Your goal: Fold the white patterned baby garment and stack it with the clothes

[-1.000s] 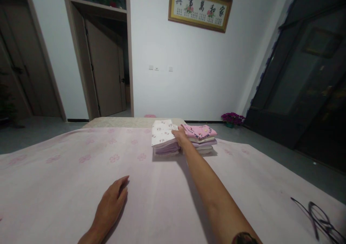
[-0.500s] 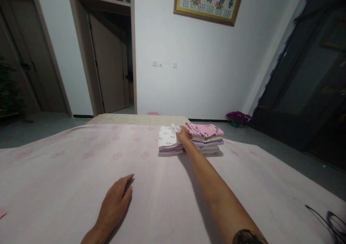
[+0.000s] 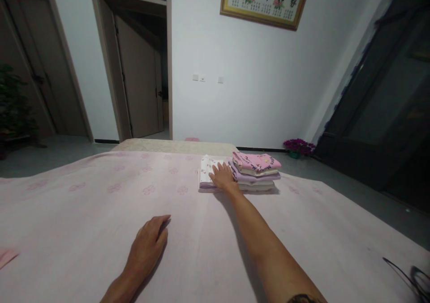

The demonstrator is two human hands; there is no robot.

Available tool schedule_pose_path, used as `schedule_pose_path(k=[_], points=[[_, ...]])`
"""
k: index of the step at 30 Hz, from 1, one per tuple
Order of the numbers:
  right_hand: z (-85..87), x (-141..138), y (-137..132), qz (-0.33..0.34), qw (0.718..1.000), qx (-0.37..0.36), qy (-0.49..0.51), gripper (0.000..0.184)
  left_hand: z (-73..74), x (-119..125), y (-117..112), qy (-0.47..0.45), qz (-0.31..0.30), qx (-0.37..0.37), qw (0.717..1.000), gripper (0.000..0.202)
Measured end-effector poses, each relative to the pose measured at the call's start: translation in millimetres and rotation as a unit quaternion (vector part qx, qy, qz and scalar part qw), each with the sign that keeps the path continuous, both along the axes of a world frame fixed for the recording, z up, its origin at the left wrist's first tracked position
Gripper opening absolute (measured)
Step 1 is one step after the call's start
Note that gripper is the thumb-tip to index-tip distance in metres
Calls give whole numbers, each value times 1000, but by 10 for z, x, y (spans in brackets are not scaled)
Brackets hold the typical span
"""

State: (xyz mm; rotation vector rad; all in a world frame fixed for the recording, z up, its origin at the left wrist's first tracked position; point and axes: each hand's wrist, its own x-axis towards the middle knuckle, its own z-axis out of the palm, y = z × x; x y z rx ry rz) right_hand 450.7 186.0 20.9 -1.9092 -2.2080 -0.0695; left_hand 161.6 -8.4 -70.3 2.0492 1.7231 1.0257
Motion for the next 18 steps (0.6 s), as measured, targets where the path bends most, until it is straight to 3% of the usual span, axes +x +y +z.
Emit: schedule_pose_path(k=[5, 8, 13, 18], points=[[21, 29, -42, 0, 1000, 9, 2, 47, 48, 17, -15, 0, -4, 4, 1000, 36], [14, -52, -255, -18, 998, 52, 16, 48, 81, 22, -27, 1, -3, 5, 1000, 36], [-254, -180, -964, -3, 991, 116, 67, 52, 129, 22, -46, 7, -9, 7, 1000, 36], [-519, 33, -1755, 30, 995, -28, 95, 59, 182, 26, -75, 7, 11, 3, 1000, 36]])
